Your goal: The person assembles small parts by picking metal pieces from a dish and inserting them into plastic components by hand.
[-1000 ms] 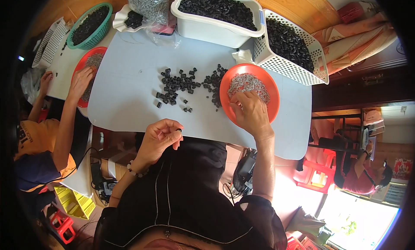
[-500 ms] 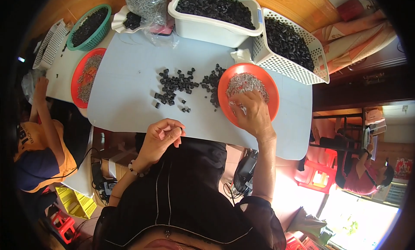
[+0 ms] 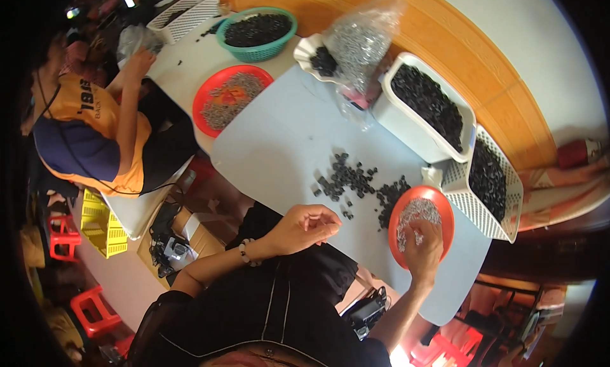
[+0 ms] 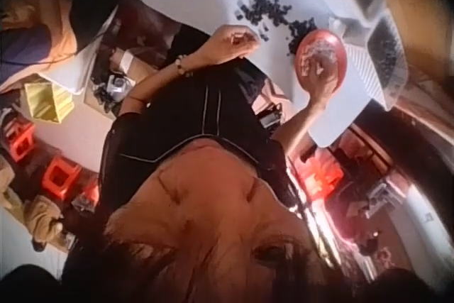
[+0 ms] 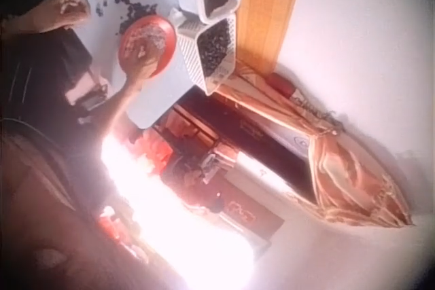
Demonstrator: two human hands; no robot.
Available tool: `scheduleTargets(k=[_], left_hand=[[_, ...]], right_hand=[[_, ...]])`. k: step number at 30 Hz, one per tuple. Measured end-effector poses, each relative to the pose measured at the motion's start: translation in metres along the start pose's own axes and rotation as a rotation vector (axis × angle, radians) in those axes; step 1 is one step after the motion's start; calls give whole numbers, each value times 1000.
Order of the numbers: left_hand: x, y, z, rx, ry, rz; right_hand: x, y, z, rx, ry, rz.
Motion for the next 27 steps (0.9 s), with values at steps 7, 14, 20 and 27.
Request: scheduleTargets(k=[7, 14, 20, 27], left_hand=[[-1, -5, -2, -9, -16, 2], [-4, -8, 2, -106, -14, 7], [-9, 0, 3, -4, -113, -260], [3, -2, -6, 12, -88, -262]], right_hand=[[-2, -4, 3, -173, 94, 236], [-29, -31, 8, -199, 36, 763], [-68, -82, 3, -110, -211, 1027], [-80, -91, 2, -94, -274, 1099]])
Point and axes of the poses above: each hand's wrist, its own z-axis towards the middle knuckle, its own x-axis out of the back of the hand, y = z × x, the point moved 3 cm from there along z, towards the middle knuckle, and after that the axes turned 7 degrees about z, right-handed, at the moved point
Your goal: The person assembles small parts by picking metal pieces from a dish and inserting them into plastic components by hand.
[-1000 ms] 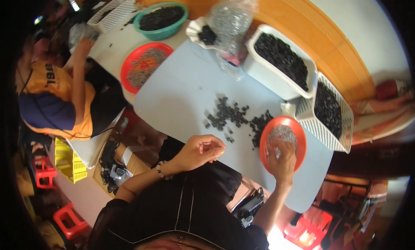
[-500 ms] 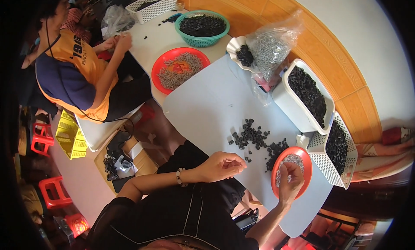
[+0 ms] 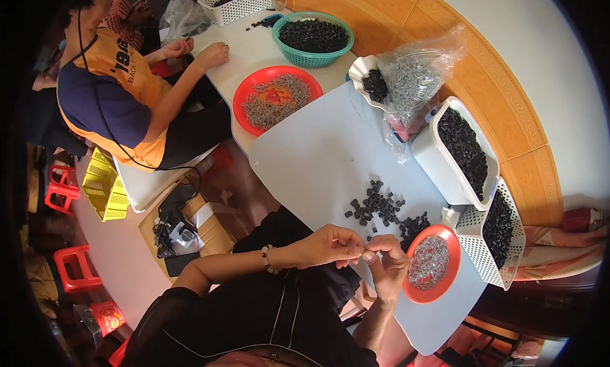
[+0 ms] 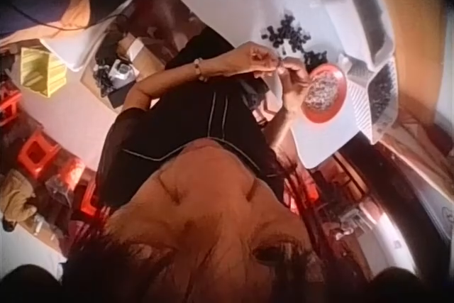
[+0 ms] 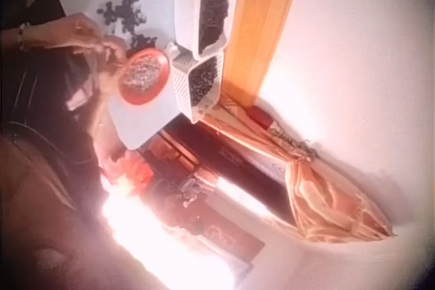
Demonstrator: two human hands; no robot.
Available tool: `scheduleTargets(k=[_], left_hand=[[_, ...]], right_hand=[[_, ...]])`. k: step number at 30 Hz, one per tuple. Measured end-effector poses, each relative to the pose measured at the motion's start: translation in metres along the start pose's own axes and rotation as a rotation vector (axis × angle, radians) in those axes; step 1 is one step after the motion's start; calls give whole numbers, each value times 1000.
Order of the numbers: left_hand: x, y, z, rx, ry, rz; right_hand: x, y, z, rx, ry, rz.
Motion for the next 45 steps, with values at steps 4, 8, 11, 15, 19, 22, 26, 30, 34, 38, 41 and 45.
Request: scheduleTargets(k=[4, 8, 11, 15, 19, 22, 26, 30, 34, 38, 41, 45], left_hand=[[5, 1, -3, -7, 37, 3], [7, 7, -7, -54, 86, 12], [10, 7, -8, -51, 114, 56], [12, 1, -9, -49, 118, 41], [12, -2, -8, -37, 101, 22], [11, -2, -7, -29, 96, 13], [16, 6, -11, -101, 190, -1], [22, 10, -15, -225, 273, -8], [25, 7, -14, -250, 275, -40], [26, 6, -15, -240, 278, -29], [26, 3, -16, -193, 252, -107], [29, -1, -15, -150, 244, -181]], right_hand=[[-5, 0, 2, -68, -6, 27], [-4, 4, 5, -66, -1, -36], [-8, 4, 6, -39, -19, -98], [-11, 6, 7, -21, -34, -163], [-10, 6, 6, -55, -23, -208], [-13, 1, 5, -112, 20, -150], [-12, 0, 10, -88, 75, -55], [-18, 2, 13, -37, 37, 131], [-28, 0, 12, -25, 26, 144], [-34, 0, 11, -9, 18, 66], [-35, 5, 11, 15, 24, -8], [-36, 6, 13, 97, 39, -179]])
Point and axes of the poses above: each hand's wrist, its own z-axis towards the middle knuckle, its own x-axis out of the back of the hand, y = z × x, the point moved 3 cm from there along z, towards the middle knuckle, and after that the axes turned 7 degrees about z, right-handed, at the moved point
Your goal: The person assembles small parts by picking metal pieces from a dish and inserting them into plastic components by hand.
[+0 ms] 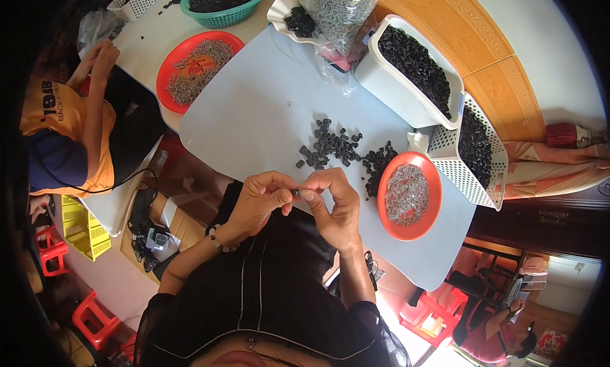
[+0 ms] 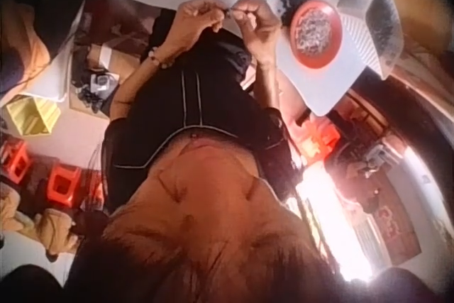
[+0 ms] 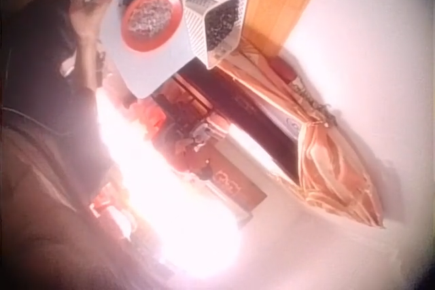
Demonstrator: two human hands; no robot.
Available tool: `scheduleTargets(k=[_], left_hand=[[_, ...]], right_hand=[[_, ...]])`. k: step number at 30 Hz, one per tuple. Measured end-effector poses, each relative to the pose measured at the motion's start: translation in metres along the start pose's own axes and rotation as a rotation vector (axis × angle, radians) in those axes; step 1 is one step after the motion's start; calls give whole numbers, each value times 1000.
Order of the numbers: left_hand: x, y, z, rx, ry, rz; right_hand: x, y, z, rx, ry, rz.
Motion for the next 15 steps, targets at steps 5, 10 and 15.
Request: scheduleTargets(k=[5, 10, 15], left_hand=[[3, 0, -1, 35, 7, 0], [4, 1, -1, -69, 49, 52], [4, -1, -5, -150, 60, 105]], right_hand=[[-4, -9, 4, 66, 33, -175], [-6, -21, 8, 227, 12, -445], [-7, -30, 5, 358, -30, -593]])
Point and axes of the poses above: each hand's wrist, its own z-axis towards the middle knuckle, its own x-axis out of the back of the hand, y = z × x, the point moved 3 cm from there along z, towards the middle knuckle, and after that the axes turned 7 degrees about z, right-handed, at the moved point
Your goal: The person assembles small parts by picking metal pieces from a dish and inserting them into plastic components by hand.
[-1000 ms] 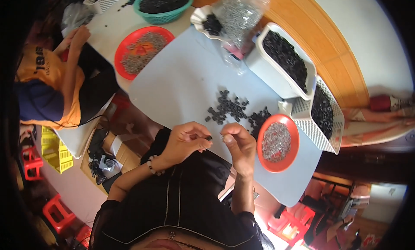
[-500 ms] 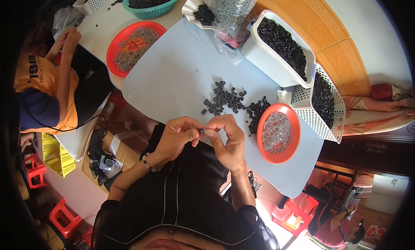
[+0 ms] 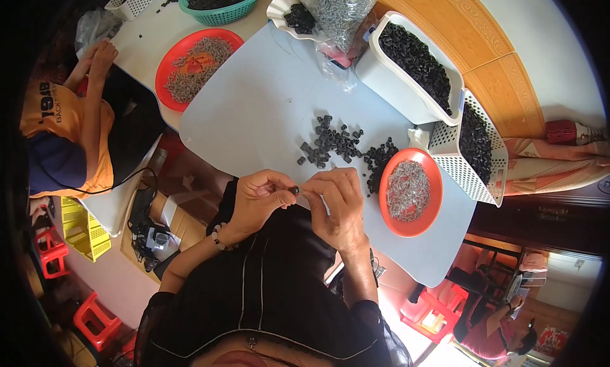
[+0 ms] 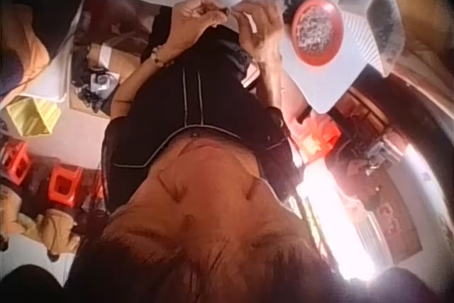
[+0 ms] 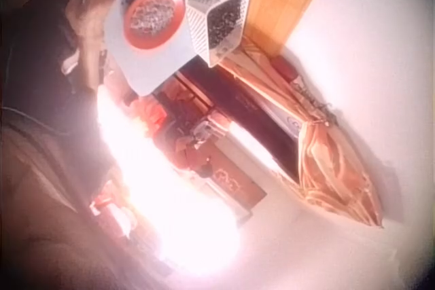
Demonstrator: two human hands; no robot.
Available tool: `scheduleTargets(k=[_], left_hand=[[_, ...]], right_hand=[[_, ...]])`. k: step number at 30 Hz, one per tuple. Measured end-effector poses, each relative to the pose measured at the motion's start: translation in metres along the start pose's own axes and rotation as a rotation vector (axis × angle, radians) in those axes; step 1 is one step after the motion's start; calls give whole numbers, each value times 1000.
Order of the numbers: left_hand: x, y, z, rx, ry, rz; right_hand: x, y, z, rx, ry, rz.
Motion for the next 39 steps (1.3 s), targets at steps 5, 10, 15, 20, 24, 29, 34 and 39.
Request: scheduleTargets(k=[5, 10, 15, 20, 24, 29, 34, 39], left_hand=[[1, 0, -4, -86, -2, 156], [2, 1, -6, -79, -3, 231], [4, 1, -3, -85, 4, 263], [6, -1, -2, -82, 1, 240], [9, -8, -5, -86, 11, 238], [3, -4, -3, 41, -67, 97], [0, 1, -3, 159, -157, -57], [4, -2, -1, 221, -149, -102]], right_hand=[[6, -3, 2, 20, -71, -45], [10, 0, 3, 0, -103, -75], [10, 2, 6, -3, -139, -69], [7, 1, 9, -4, -164, -55], [2, -1, 10, 17, -197, -14], [3, 0, 6, -147, -155, 166], [-2, 17, -3, -379, -197, 487], [-5, 11, 3, -172, -173, 367]])
Point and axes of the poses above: each hand's wrist, its own z-axis towards the middle knuckle, its own x-axis out of the back of the hand, y = z × x, the point moved 3 cm from there along z, towards the middle knuckle, and after that the axes turned 7 degrees about z, right-handed, at the moved point
